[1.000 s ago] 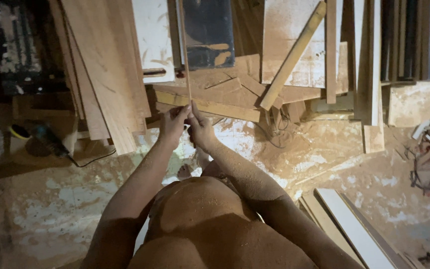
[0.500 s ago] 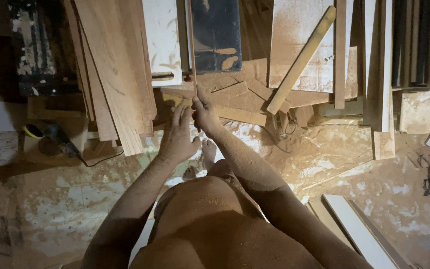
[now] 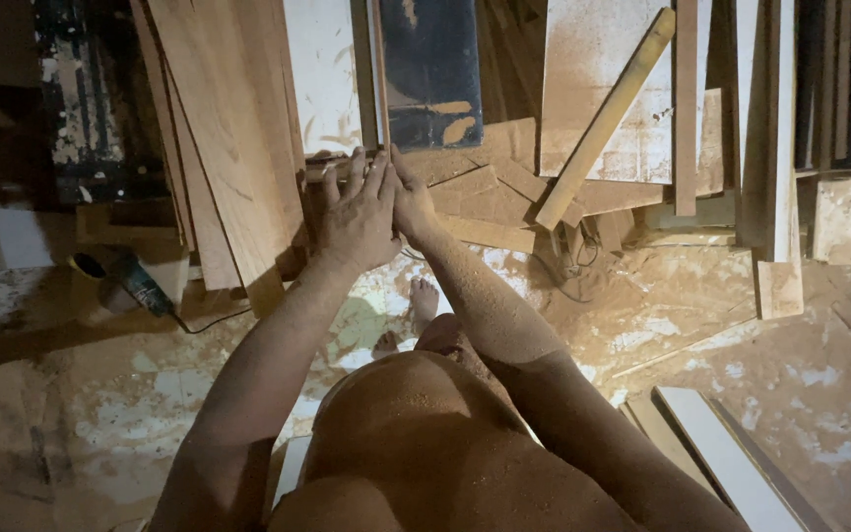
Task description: Sorting and moving various wooden strips and boards on a workshop floor.
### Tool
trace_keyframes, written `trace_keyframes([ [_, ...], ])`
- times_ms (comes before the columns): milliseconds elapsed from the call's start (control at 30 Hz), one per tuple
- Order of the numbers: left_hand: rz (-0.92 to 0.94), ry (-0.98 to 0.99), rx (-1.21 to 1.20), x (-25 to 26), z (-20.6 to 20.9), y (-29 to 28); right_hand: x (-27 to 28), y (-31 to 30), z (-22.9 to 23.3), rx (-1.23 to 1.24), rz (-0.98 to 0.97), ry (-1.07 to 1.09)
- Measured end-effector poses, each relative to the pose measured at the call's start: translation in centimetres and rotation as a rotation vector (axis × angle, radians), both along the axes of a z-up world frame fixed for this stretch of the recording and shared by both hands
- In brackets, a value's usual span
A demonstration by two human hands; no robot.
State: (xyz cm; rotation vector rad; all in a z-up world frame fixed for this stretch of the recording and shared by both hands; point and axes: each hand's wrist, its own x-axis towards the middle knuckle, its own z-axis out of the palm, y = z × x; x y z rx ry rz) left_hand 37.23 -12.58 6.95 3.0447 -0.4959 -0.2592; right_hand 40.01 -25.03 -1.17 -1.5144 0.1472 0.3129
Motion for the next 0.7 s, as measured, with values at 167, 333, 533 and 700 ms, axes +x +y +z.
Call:
trace_keyframes([
  [167,-0.010,0.062,-0.015,0.8,2.3,-0.3,0.5,-0.3,-2.3,0.008,0.013,-0.050],
  [333,-0.009,0.059,-0.041,0.8,-0.9,0.5,0.7,1.0,-4.4,0.074,-0.041,-0.213],
  [533,-0.015,0.066,-0.042,2.3,-1.0,0.8,1.7,1.0,-6.0,0.064,0.003,-0.160],
  [700,-0.014,0.063,-0.001,3.0,-0.2,0.7,3.2,0.5,-3.8,-0.003,0.043,0.002],
])
